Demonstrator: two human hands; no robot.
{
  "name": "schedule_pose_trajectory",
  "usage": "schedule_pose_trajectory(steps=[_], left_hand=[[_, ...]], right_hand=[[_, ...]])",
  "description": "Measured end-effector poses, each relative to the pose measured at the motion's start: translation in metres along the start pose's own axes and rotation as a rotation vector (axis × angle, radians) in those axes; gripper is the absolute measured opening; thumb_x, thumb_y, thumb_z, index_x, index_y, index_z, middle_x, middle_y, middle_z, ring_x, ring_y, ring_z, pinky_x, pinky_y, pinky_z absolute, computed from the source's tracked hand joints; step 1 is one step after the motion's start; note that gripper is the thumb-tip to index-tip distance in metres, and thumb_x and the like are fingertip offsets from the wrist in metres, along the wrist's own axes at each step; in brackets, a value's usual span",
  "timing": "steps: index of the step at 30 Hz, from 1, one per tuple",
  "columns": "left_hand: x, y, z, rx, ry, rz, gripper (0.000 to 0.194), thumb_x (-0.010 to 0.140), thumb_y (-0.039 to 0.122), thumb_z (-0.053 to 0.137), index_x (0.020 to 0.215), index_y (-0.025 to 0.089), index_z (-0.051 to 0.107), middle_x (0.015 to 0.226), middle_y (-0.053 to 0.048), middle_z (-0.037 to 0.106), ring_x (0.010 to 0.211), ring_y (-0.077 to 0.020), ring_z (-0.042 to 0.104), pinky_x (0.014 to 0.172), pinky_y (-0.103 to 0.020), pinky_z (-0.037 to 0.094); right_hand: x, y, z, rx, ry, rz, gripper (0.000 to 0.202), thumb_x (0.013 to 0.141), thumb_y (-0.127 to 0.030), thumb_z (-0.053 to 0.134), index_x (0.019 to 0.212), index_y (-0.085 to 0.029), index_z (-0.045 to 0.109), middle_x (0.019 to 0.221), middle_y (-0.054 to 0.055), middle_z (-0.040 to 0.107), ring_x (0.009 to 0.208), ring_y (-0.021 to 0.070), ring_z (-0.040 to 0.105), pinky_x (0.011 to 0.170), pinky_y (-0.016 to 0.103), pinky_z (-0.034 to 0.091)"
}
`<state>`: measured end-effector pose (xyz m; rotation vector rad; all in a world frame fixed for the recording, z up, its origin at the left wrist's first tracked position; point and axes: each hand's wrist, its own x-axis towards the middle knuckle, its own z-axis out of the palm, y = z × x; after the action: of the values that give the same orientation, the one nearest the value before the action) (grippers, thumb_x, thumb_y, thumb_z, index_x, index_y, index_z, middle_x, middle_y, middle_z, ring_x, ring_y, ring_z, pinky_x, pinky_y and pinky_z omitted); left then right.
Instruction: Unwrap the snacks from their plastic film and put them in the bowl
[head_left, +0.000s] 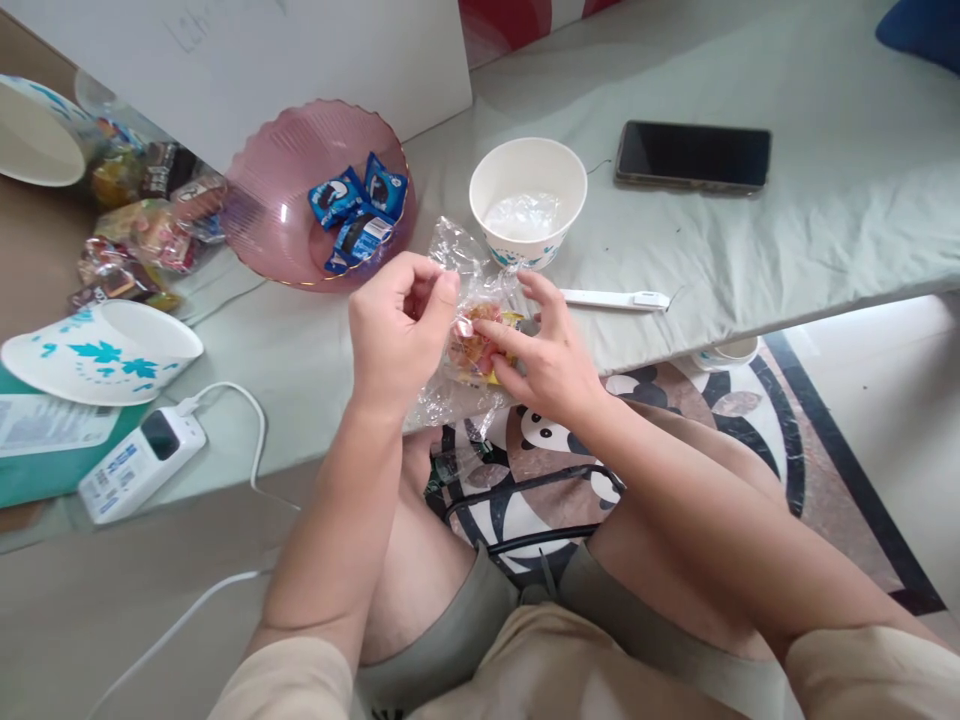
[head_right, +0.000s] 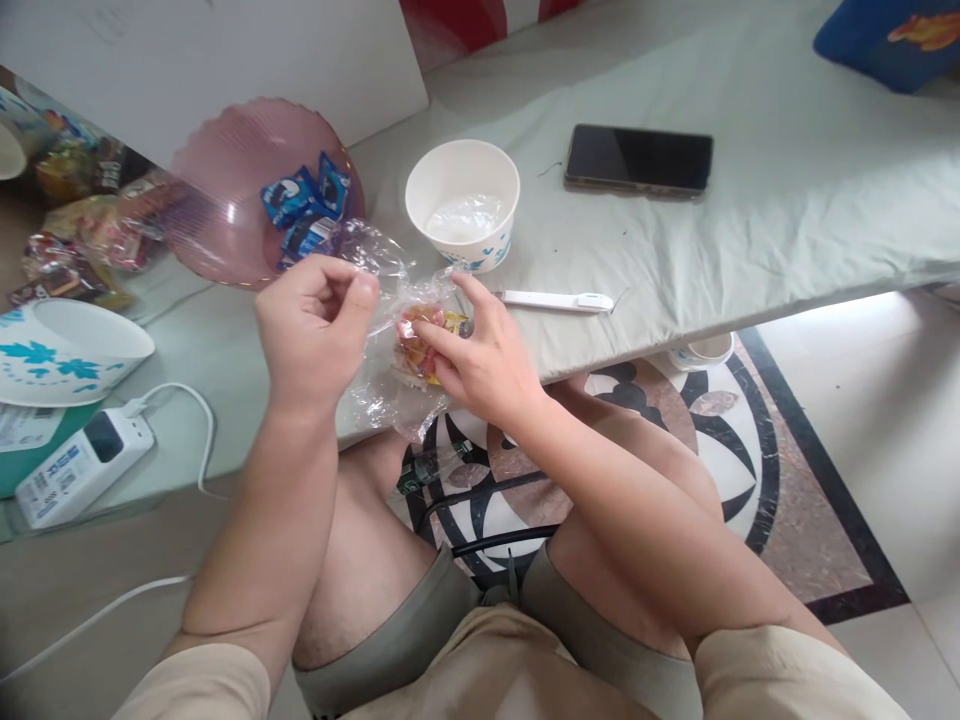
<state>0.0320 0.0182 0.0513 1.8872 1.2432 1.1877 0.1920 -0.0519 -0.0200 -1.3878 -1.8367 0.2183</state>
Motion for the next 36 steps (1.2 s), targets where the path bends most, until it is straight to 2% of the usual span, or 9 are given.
schedule_pose_trajectory(steps=[5,10,15,18,21,24,28,31,36], left_hand=[[0.001,-0.006,-0.002,-0.044,0.075,0.072,0.024,0.091,0.040,0.073,0.078,0.022,0.066,0.067,0.003,0.059,0.058,-0.0097,0.050,0.055,-0.025,0.039],[0.000,-0.013,-0.002,-0.132,0.069,0.106,0.034,0.093,0.055,0.068,0.080,0.023,0.065,0.069,0.002,0.056,0.056,-0.0106,0.048,0.054,-0.027,0.039],[-0.001,-0.015,0.003,-0.261,0.198,-0.002,0.036,0.089,0.059,0.071,0.083,0.025,0.062,0.073,0.001,0.054,0.061,-0.0131,0.050,0.056,-0.028,0.039],[0.001,-0.014,0.003,-0.314,0.288,0.012,0.031,0.093,0.052,0.069,0.083,0.025,0.059,0.069,0.003,0.047,0.055,-0.0109,0.044,0.053,-0.027,0.033],[0.004,-0.011,0.001,-0.365,0.313,0.075,0.023,0.100,0.036,0.063,0.083,0.023,0.054,0.065,0.005,0.043,0.049,-0.0088,0.035,0.047,-0.025,0.026],[0.009,-0.010,-0.002,-0.414,0.345,0.094,0.019,0.100,0.020,0.059,0.082,0.020,0.052,0.062,0.006,0.044,0.047,-0.0074,0.032,0.043,-0.023,0.023],[0.014,-0.014,-0.008,-0.415,0.357,0.163,0.018,0.098,0.010,0.053,0.082,0.018,0.051,0.061,0.007,0.044,0.046,-0.0059,0.032,0.040,-0.020,0.020],[0.018,-0.019,-0.013,-0.401,0.395,0.204,0.018,0.098,0.007,0.049,0.083,0.019,0.048,0.062,0.008,0.042,0.045,-0.0051,0.030,0.039,-0.019,0.018],[0.024,-0.027,-0.025,-0.307,0.517,0.157,0.019,0.098,0.007,0.043,0.083,0.020,0.041,0.068,0.009,0.036,0.046,-0.0025,0.028,0.042,-0.017,0.018]], right_hand=[[-0.001,-0.002,0.001,0.204,-0.084,0.115,0.040,0.091,-0.018,0.060,0.129,-0.030,0.064,0.152,0.012,0.041,0.128,0.0304,0.057,0.100,0.051,0.058],[0.006,-0.001,0.006,0.517,0.034,0.335,0.047,0.087,-0.023,0.063,0.132,-0.026,0.048,0.134,0.012,0.055,0.101,0.0202,0.065,0.083,0.038,0.063],[0.019,-0.003,0.014,0.470,0.076,0.416,0.052,0.082,-0.012,0.056,0.132,-0.026,0.050,0.131,0.010,0.057,0.086,0.0162,0.061,0.079,0.036,0.060],[0.025,-0.006,0.016,0.399,0.088,0.400,0.040,0.080,-0.007,0.050,0.115,-0.025,0.058,0.117,0.007,0.062,0.088,0.0171,0.059,0.083,0.035,0.057],[0.030,-0.007,0.017,0.340,0.097,0.376,0.025,0.081,-0.006,0.047,0.093,-0.023,0.060,0.105,0.007,0.063,0.097,0.0190,0.060,0.086,0.035,0.056],[0.032,-0.004,0.019,0.304,0.069,0.344,0.025,0.082,-0.005,0.045,0.083,-0.022,0.064,0.113,0.008,0.065,0.110,0.0212,0.062,0.097,0.039,0.054],[0.033,0.004,0.019,0.285,0.021,0.259,0.045,0.083,-0.002,0.042,0.107,-0.023,0.074,0.135,0.008,0.065,0.128,0.0230,0.060,0.111,0.044,0.049],[0.032,0.007,0.018,0.251,0.017,0.225,0.051,0.084,-0.002,0.042,0.120,-0.022,0.072,0.129,0.008,0.071,0.122,0.0228,0.065,0.110,0.044,0.051],[0.031,0.011,0.017,0.221,0.014,0.264,0.050,0.085,-0.005,0.044,0.127,-0.017,0.068,0.130,0.012,0.070,0.122,0.0245,0.065,0.107,0.043,0.053]])
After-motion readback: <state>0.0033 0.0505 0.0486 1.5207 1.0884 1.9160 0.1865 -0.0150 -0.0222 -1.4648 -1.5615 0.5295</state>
